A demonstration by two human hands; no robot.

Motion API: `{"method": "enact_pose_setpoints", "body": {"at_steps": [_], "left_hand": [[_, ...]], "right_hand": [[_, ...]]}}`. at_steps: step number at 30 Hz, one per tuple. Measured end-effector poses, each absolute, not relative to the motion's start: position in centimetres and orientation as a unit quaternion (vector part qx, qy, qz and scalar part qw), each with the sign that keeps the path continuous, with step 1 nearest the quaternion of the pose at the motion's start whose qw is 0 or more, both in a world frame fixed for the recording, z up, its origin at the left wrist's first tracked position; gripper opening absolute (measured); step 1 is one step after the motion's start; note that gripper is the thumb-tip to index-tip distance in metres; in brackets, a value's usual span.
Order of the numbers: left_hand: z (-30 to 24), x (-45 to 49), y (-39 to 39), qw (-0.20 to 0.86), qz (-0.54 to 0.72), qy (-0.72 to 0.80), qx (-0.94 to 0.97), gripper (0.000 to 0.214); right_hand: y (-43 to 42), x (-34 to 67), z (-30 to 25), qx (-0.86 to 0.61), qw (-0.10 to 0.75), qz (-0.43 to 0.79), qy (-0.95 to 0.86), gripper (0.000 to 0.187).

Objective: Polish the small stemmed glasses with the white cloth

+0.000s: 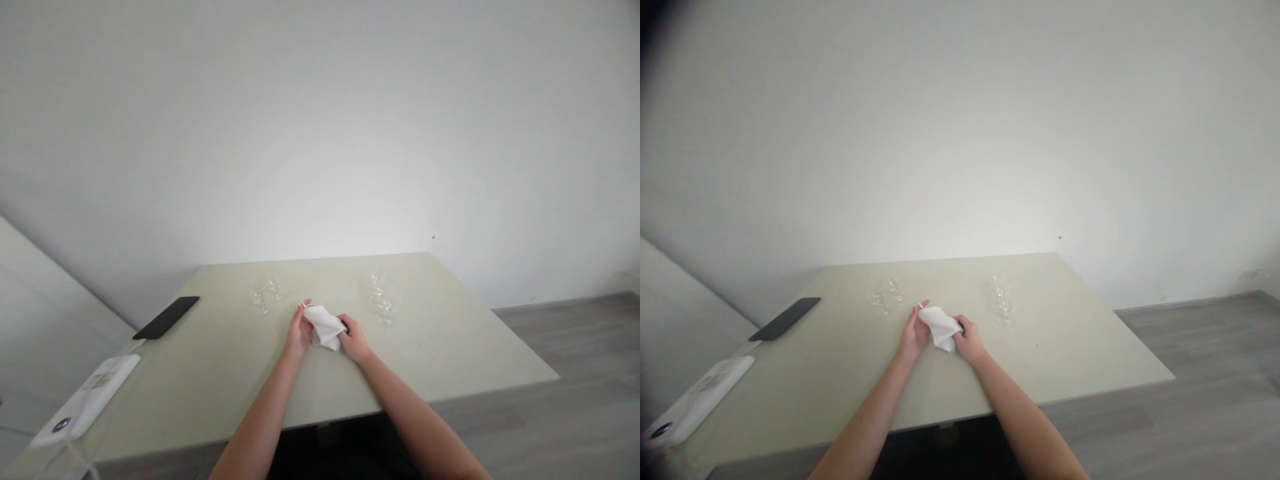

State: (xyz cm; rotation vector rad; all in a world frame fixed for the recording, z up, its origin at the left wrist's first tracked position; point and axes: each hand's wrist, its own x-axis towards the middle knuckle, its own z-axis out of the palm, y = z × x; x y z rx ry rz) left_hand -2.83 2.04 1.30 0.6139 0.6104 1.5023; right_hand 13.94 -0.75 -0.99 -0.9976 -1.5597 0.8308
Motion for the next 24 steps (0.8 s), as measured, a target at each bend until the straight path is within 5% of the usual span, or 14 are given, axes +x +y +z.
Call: {"method": "enact_pose_setpoints", "body": {"at_steps": [7,18,24], "left_hand": [[1.8,-4.5,2.2,0.651,0.686,0.225,0.234,0.038],[1.6,-3.6,1.5,0.697,0.616,0.195,0.311,0.056],[1.5,-3.3,1.5,0.677,0.619,0.202,0.342,0.06]], "right_hand": [[-0.8,14.2,-0.9,-0.436,0.514,0.343,-0.654,0.02],[0.2,13.6,-3.0,-0.417,0.569,0.422,-0.57,0.053],[0.0,13.7,-2.7,-0.443,0.524,0.419,-0.594,0.054]]}}
